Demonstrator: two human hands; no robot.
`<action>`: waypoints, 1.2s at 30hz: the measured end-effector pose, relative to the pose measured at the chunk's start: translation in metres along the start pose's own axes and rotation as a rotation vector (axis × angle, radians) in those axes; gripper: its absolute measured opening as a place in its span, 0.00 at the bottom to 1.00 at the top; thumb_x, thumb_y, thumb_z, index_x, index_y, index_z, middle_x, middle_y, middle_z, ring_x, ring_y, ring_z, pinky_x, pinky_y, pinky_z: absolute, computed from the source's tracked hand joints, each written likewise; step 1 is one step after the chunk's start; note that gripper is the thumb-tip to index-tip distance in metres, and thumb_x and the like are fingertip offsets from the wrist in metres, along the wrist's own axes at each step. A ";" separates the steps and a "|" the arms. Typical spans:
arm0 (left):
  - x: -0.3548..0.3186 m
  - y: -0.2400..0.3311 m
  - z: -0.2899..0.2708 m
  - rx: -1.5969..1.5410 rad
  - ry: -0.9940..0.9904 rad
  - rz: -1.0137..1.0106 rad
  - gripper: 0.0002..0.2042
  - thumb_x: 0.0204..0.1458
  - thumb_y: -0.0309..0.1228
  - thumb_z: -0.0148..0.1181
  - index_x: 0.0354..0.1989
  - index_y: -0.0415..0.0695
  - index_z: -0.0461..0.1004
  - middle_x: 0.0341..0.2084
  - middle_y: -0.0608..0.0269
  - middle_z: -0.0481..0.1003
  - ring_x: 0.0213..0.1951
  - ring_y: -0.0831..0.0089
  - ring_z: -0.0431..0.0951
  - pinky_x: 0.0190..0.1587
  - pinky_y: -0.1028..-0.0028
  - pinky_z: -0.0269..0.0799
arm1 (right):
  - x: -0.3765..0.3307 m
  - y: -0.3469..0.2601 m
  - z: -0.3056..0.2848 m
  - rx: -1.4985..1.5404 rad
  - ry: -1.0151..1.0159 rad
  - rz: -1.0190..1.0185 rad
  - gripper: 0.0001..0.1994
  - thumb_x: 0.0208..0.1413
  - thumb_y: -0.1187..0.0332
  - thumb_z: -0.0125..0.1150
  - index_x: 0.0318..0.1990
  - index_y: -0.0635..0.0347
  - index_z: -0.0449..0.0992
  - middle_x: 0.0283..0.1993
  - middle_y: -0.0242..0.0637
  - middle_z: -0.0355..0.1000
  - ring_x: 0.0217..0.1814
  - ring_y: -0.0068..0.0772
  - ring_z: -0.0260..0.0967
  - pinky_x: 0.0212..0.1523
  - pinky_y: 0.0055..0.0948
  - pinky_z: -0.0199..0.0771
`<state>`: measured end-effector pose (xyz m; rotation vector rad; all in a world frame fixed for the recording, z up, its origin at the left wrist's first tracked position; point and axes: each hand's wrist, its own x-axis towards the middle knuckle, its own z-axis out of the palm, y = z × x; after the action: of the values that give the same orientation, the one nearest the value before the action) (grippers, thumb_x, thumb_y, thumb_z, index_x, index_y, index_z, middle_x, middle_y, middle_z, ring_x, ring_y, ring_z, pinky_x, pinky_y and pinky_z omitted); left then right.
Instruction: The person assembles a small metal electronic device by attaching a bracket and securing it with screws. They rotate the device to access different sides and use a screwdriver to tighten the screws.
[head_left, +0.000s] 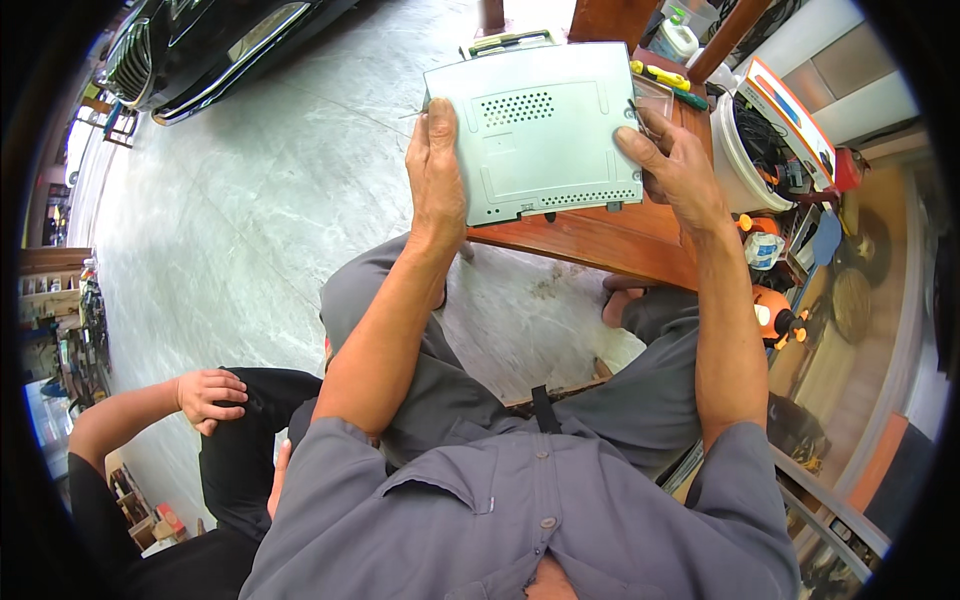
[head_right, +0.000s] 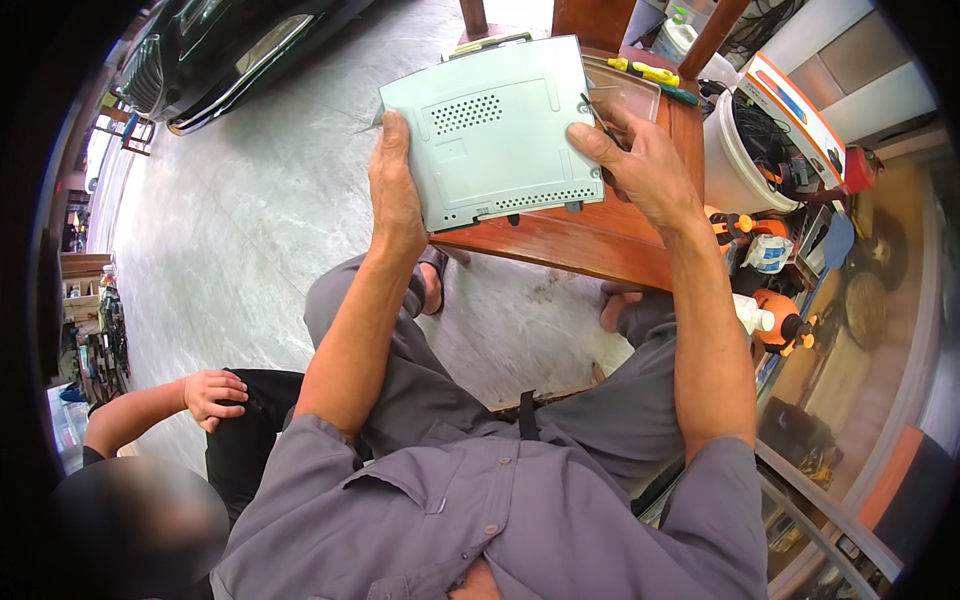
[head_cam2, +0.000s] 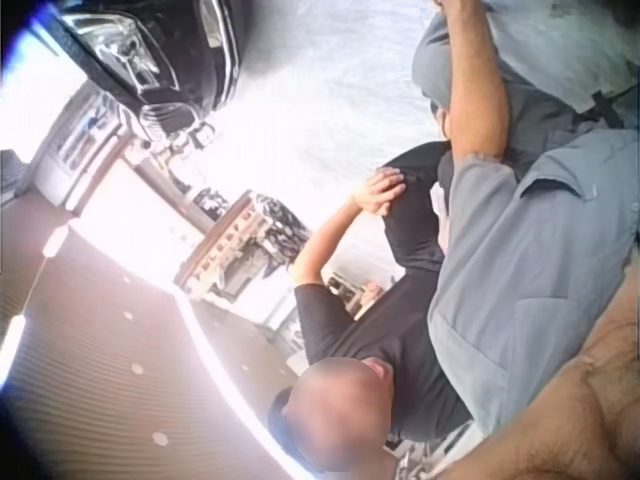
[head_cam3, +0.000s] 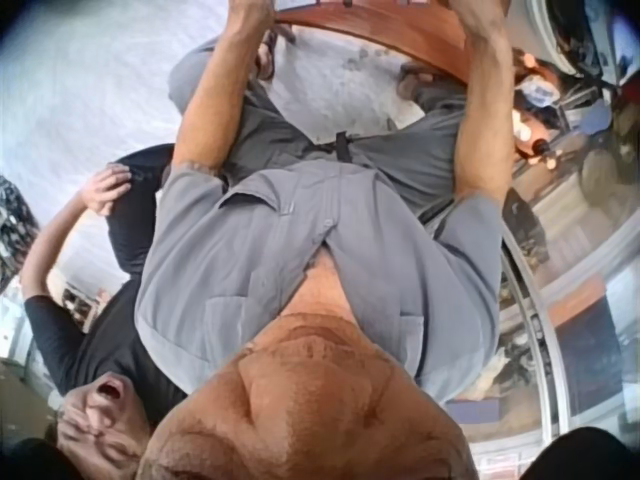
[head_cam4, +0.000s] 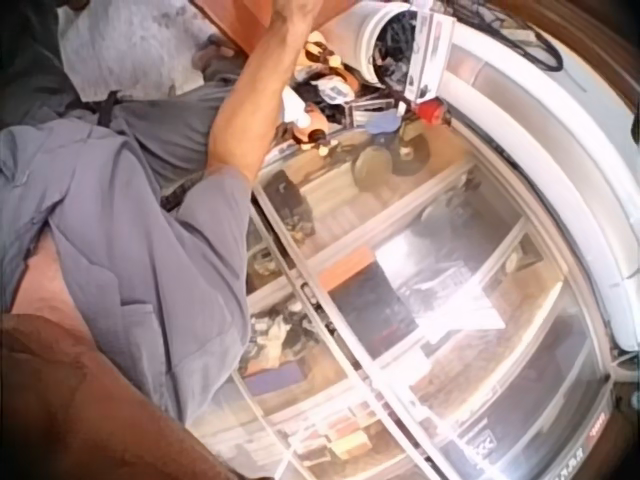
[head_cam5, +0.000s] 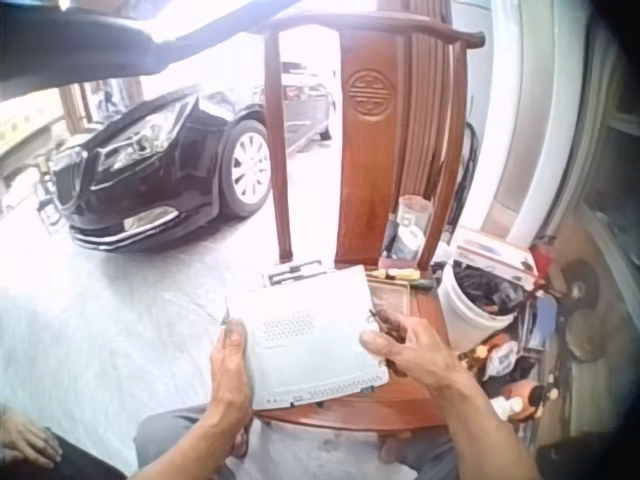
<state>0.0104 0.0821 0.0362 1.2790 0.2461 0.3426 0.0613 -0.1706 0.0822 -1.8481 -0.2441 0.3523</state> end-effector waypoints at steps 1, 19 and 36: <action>0.000 0.002 0.000 -0.007 0.002 0.010 0.33 0.67 0.60 0.48 0.53 0.35 0.69 0.42 0.55 0.76 0.43 0.73 0.78 0.46 0.74 0.78 | 0.001 0.001 -0.001 0.006 -0.012 0.004 0.39 0.56 0.39 0.68 0.63 0.66 0.75 0.29 0.25 0.71 0.24 0.12 0.59 0.20 0.19 0.52; 0.001 0.002 -0.005 -0.010 -0.105 -0.005 0.36 0.62 0.62 0.57 0.51 0.31 0.69 0.41 0.54 0.76 0.42 0.75 0.77 0.45 0.75 0.76 | 0.003 0.009 0.006 0.074 0.082 0.076 0.30 0.62 0.43 0.65 0.52 0.66 0.78 0.26 0.22 0.64 0.19 0.11 0.52 0.18 0.19 0.47; -0.013 0.023 0.004 0.018 -0.191 0.081 0.31 0.54 0.34 0.74 0.62 0.34 0.65 0.48 0.52 0.79 0.48 0.68 0.81 0.51 0.70 0.81 | 0.015 0.022 -0.003 0.114 0.061 0.057 0.21 0.59 0.46 0.70 0.30 0.55 0.74 0.19 0.19 0.57 0.19 0.13 0.49 0.20 0.20 0.45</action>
<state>-0.0028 0.0794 0.0597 1.3327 0.0358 0.2855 0.0763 -0.1749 0.0602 -1.7525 -0.1276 0.3418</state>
